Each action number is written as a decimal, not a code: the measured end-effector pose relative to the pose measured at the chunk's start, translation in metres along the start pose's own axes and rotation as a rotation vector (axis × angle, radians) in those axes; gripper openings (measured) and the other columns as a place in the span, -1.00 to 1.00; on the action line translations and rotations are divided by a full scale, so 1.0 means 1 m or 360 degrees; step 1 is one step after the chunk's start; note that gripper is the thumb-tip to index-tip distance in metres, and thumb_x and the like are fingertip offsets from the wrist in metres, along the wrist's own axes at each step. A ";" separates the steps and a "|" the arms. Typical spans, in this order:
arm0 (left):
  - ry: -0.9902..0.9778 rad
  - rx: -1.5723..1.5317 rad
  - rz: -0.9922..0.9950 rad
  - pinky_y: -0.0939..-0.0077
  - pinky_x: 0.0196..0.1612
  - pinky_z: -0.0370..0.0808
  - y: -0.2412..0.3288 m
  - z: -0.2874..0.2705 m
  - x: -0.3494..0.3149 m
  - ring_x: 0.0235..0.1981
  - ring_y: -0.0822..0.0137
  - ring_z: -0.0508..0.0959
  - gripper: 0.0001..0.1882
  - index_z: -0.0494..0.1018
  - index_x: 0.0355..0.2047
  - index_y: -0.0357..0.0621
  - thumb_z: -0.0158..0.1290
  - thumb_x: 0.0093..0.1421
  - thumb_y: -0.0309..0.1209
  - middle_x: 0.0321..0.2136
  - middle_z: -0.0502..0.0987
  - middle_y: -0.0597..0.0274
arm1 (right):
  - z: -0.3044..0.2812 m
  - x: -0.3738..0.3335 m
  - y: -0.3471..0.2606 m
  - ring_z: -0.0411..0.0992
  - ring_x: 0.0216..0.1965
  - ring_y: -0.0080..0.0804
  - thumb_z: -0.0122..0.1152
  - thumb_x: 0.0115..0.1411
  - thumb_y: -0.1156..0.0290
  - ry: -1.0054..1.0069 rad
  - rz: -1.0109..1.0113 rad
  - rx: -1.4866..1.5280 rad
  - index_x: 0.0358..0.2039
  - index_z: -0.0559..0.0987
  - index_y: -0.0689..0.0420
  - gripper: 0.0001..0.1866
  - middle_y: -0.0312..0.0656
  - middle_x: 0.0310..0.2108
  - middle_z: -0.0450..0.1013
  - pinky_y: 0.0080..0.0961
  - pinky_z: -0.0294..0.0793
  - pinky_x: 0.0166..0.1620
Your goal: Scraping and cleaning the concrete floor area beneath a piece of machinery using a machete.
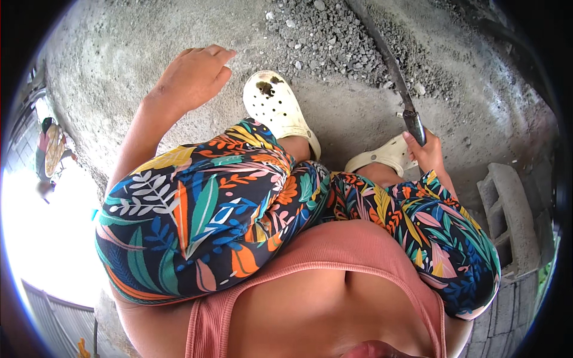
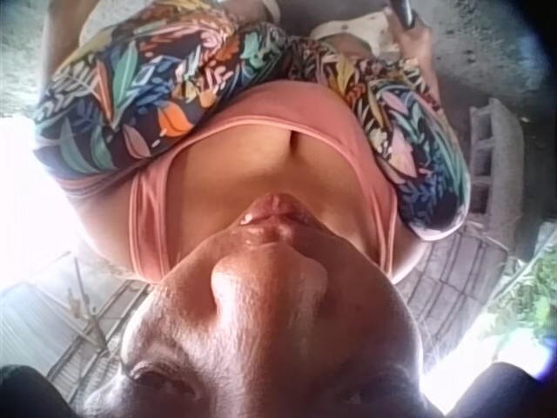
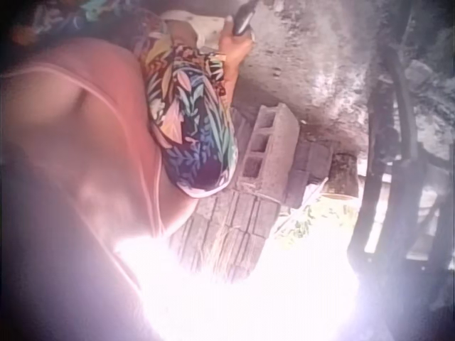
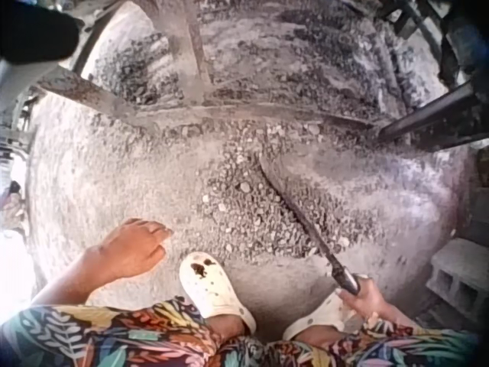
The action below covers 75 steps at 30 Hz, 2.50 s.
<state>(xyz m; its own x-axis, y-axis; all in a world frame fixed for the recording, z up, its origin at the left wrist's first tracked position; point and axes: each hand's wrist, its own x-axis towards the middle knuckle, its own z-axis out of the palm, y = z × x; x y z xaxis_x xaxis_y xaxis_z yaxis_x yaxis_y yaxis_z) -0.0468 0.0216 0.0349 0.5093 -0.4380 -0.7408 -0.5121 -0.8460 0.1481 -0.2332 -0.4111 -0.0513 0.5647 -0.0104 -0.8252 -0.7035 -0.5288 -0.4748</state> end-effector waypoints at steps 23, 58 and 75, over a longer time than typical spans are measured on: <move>0.0162 -0.0047 0.0677 0.07 0.26 0.07 0.054 -0.003 0.104 0.30 -0.11 -0.01 -0.35 0.12 0.26 0.15 -0.04 0.13 -0.17 0.33 -0.14 0.05 | -0.012 0.003 -0.006 0.35 -0.73 -0.60 0.25 0.15 0.22 -0.0213 0.0094 0.0324 -0.39 0.48 0.32 -0.65 -0.26 -0.70 0.40 -0.63 0.34 -0.65; 0.0397 -0.0073 0.0766 0.29 0.33 0.05 0.016 0.081 0.016 0.32 0.24 0.07 -0.36 0.11 0.25 -0.07 -0.04 0.14 -0.38 0.29 0.09 0.24 | -0.010 0.005 0.005 0.32 -0.73 -0.64 0.23 0.16 0.19 -0.0274 0.0038 0.0372 -0.33 0.47 0.31 -0.63 -0.32 -0.71 0.35 -0.66 0.30 -0.66; 0.0186 0.0419 0.0273 -0.13 0.31 -0.17 0.003 0.086 0.006 0.35 0.08 -0.08 -0.40 0.00 0.31 0.28 -0.18 0.26 -0.16 0.35 -0.09 0.25 | -0.011 0.005 0.010 0.32 -0.74 -0.63 0.22 0.16 0.20 -0.0282 0.0042 0.0380 -0.36 0.47 0.30 -0.65 -0.32 -0.72 0.35 -0.64 0.29 -0.66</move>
<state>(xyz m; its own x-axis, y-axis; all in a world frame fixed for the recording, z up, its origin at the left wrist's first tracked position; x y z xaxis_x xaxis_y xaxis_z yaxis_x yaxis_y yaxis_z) -0.1046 0.0428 -0.0257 0.4682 -0.6122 -0.6372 -0.7507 -0.6559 0.0786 -0.2327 -0.4259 -0.0572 0.4755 0.1376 -0.8689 -0.8104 -0.3157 -0.4935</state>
